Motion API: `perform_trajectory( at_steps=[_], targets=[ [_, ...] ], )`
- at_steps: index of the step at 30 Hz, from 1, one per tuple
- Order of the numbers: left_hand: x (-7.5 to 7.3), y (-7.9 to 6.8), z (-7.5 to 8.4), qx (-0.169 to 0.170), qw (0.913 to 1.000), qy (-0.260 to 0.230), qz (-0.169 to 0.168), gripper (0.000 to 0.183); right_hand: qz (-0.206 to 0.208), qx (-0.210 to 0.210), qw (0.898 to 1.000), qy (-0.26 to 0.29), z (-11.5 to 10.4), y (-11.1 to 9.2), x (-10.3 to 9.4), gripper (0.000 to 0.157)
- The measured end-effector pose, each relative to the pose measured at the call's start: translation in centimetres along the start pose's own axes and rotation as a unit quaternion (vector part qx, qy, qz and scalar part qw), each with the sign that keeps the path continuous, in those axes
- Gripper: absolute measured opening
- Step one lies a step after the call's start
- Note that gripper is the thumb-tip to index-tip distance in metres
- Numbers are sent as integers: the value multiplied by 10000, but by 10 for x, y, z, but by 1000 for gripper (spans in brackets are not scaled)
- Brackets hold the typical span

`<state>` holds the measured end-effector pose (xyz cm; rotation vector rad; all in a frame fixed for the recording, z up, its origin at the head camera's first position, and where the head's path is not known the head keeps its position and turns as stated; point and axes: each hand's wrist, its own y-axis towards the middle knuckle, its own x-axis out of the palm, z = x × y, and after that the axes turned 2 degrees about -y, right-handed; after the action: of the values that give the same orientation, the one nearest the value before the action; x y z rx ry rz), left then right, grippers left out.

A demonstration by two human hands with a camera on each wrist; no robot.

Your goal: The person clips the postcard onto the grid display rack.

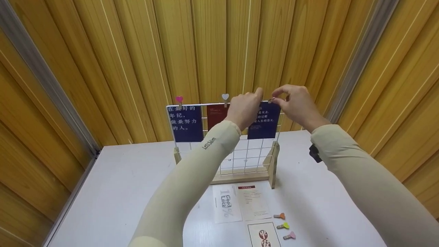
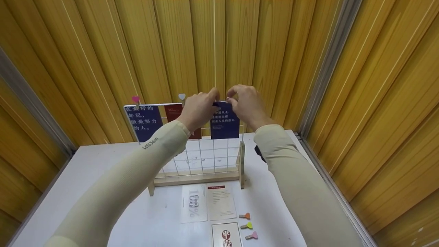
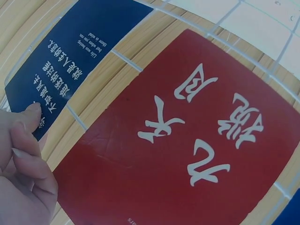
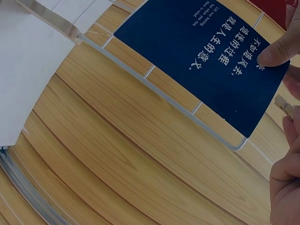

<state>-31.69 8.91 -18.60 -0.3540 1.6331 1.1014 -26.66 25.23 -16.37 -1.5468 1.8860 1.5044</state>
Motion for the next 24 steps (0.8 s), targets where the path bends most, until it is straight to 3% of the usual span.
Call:
perform_trajectory(
  at_steps=[15, 24],
  targets=[
    [-3, 2, -1, -52, 9998, 113, -139, 19, -33, -272, 9974, -667, -10, 20, 1, 12],
    [-4, 3, 2, 2, 9999, 19, -159, 22, -328, 6, 9959, -839, -13, 25, -7, 13]
  ],
)
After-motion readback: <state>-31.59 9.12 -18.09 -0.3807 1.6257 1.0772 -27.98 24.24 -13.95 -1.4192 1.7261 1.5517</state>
